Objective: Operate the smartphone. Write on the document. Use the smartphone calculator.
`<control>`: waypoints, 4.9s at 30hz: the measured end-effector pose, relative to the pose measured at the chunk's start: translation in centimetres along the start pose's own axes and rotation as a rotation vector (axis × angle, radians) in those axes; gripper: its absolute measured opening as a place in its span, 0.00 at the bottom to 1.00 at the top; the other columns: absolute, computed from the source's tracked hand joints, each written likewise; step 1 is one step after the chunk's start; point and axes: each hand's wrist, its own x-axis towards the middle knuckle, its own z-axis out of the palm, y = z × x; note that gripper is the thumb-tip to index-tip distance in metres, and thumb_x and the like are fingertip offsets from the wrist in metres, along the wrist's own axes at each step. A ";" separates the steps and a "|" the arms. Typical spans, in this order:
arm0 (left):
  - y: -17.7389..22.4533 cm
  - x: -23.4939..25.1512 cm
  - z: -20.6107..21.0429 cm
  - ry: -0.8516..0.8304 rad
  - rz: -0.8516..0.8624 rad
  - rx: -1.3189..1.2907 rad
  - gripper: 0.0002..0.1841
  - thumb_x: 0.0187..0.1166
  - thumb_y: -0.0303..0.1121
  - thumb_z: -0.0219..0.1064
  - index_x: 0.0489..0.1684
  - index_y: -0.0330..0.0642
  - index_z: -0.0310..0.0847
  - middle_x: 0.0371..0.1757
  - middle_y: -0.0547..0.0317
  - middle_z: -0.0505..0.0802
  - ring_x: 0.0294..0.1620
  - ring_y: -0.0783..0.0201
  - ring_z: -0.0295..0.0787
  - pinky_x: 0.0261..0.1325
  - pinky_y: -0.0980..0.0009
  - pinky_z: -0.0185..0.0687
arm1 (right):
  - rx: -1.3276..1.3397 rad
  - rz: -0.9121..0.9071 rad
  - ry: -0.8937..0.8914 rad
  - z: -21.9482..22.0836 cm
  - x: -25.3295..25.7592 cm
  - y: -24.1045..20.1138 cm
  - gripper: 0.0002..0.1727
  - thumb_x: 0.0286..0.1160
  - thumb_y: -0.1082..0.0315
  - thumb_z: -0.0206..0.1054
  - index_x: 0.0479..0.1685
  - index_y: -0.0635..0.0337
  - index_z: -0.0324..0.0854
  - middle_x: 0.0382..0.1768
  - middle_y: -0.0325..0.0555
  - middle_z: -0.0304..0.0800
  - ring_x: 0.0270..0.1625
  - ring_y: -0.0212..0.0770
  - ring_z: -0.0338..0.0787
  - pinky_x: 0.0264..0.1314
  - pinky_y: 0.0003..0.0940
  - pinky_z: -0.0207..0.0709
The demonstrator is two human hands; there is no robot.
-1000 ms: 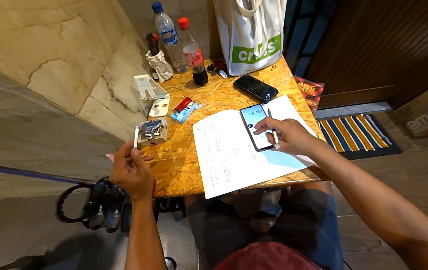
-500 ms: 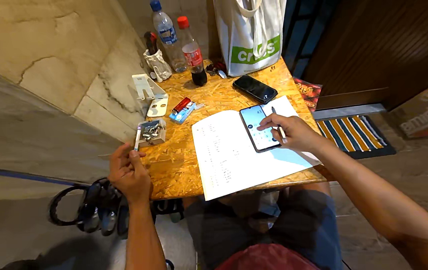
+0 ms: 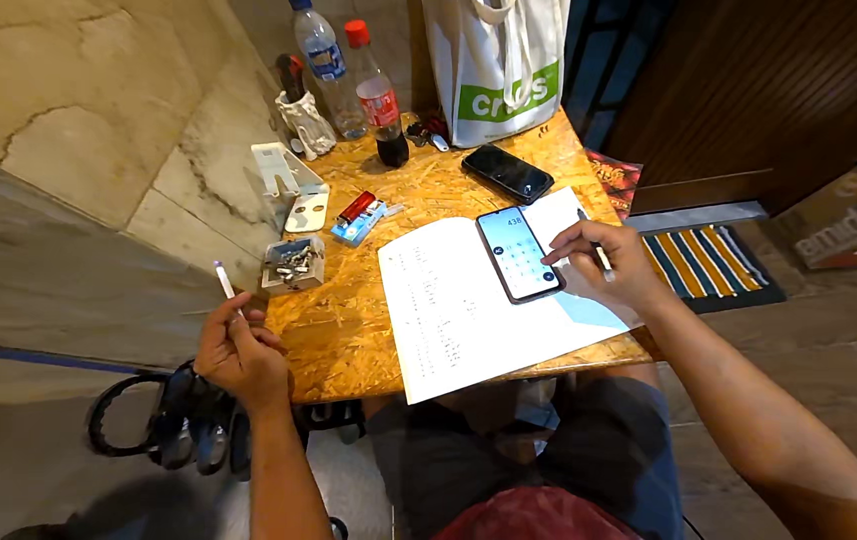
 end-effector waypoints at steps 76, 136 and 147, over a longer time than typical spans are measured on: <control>0.5 0.2 0.6 -0.099 -0.078 0.112 0.14 0.91 0.33 0.55 0.64 0.36 0.81 0.41 0.64 0.91 0.21 0.79 0.79 0.21 0.81 0.77 | -0.089 -0.057 -0.076 1.7 0.0 -1.5 0.18 0.69 0.68 0.59 0.57 0.57 0.85 0.46 0.36 0.96 0.28 0.27 0.82 0.27 0.29 0.77; 0.7 0.3 0.6 -0.104 -0.083 0.132 0.14 0.90 0.34 0.56 0.61 0.35 0.83 0.38 0.64 0.91 0.21 0.77 0.80 0.21 0.81 0.77 | -0.214 0.048 0.013 0.3 -0.2 -1.1 0.12 0.65 0.69 0.59 0.41 0.55 0.89 0.32 0.36 0.94 0.24 0.31 0.85 0.24 0.35 0.78; 0.4 0.2 0.4 -0.145 -0.052 0.184 0.15 0.82 0.35 0.69 0.62 0.39 0.83 0.41 0.62 0.89 0.22 0.76 0.80 0.23 0.78 0.80 | -0.170 0.038 0.072 0.1 -0.2 -1.1 0.15 0.67 0.71 0.57 0.46 0.57 0.87 0.33 0.35 0.93 0.20 0.25 0.75 0.20 0.26 0.68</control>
